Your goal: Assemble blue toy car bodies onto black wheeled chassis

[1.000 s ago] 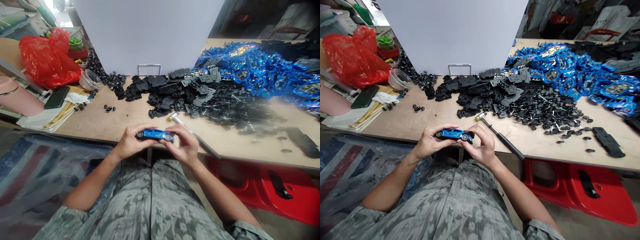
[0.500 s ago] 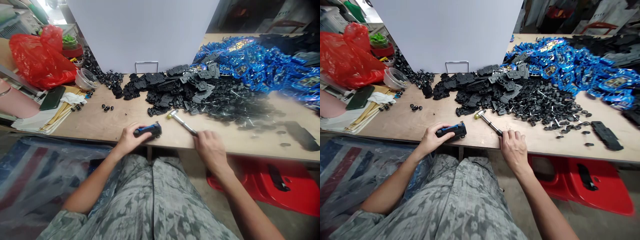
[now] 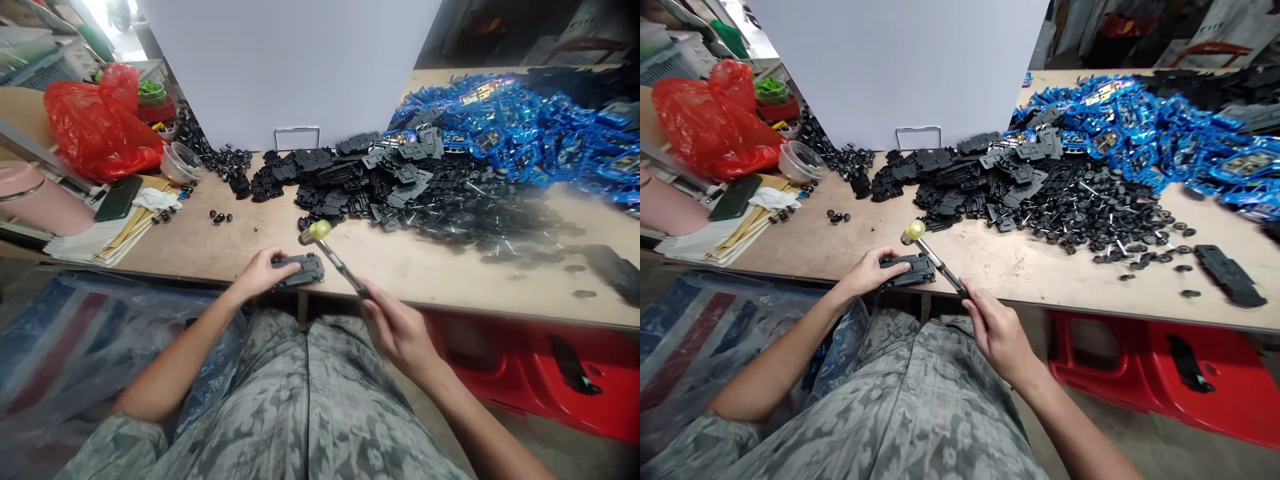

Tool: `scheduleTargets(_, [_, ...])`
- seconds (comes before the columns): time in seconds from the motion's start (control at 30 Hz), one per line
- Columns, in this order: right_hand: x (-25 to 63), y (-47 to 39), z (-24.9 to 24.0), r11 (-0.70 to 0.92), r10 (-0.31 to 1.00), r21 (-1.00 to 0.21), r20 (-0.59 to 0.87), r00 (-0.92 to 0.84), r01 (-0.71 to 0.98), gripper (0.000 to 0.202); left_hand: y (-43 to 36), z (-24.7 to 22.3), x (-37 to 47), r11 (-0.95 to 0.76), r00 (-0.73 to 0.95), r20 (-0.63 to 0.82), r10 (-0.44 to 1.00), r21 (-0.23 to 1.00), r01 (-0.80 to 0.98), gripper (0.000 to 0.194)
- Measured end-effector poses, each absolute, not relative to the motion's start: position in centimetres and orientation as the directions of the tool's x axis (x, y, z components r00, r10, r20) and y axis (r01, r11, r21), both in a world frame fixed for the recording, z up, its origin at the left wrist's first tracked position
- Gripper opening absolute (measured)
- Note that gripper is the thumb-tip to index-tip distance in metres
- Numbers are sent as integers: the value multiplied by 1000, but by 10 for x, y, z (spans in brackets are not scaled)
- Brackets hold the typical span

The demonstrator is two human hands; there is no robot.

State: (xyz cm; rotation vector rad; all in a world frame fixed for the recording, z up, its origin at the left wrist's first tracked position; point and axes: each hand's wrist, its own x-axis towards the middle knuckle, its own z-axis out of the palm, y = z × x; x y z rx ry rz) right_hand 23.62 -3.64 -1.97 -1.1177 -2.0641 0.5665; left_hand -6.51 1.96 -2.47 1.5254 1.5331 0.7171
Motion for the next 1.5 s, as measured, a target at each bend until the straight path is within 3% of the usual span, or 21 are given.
scheduleTargets(0.33, [241, -44, -28, 553, 833, -602, 405, -376, 576, 40, 16, -26, -65, 125, 60, -175, 983, 867, 482, 41])
scheduleTargets(0.43, [261, -38, -27, 513, 839, -437, 439, -323, 739, 43, 14, -19, -64, 156, 73, -195, 978, 918, 366, 43])
scheduleTargets(0.53, [282, -19, -25, 320, 887, -160, 398, -235, 934, 43, 10, -13, -59, 128, 92, -151, 984, 968, 214, 46])
scheduleTargets(0.6, [287, -4, -23, 289, 890, -91, 392, -232, 953, 40, 7, -9, -52, 72, 100, -90, 991, 982, 175, 45])
scheduleTargets(0.67, [281, 7, -19, 398, 853, -229, 449, -266, 888, 39, 4, -4, -44, -20, 119, -2, 993, 983, 182, 42])
scheduleTargets(0.73, [262, 13, -14, 526, 829, -489, 478, -290, 696, 46, 3, 2, -34, -133, 166, 100, 981, 970, 204, 40])
scheduleTargets(0.8, [238, 13, -12, 520, 852, -725, 403, -335, 451, 53, 3, 9, -23, -222, 169, 192, 967, 958, 182, 40])
scheduleTargets(0.87, [214, 11, -13, 478, 878, -808, 423, -225, 344, 43, 5, 14, -13, -242, 71, 237, 969, 968, 62, 49])
scheduleTargets(0.9, [205, 9, -15, 514, 856, -787, 495, -148, 341, 37, 6, 15, -8, -215, 18, 216, 976, 976, -47, 55])
scheduleTargets(0.97, [192, 7, -21, 673, 714, -628, 690, -120, 390, 30, 9, 16, 2, -92, -19, 90, 996, 946, -312, 64])
scheduleTargets(1.07, [183, 5, -25, 855, 454, -305, 830, -323, 419, 39, 13, 16, 10, 101, 18, -110, 994, 826, -554, 61])
scheduleTargets(1.2, [178, -2, -16, 894, 334, -101, 801, -497, 438, 39, 21, 17, 10, 119, -52, -199, 979, 756, -643, 47])
scheduleTargets(1.3, [172, -9, -9, 930, 205, 39, 768, -607, 365, 33, 27, 18, 8, 105, -49, -191, 980, 715, -692, 50])
scheduleTargets(1.5, [159, 6, -13, 941, 101, 111, 809, -579, 319, 32, 14, 9, 12, 109, -35, -206, 978, 647, -755, 65])
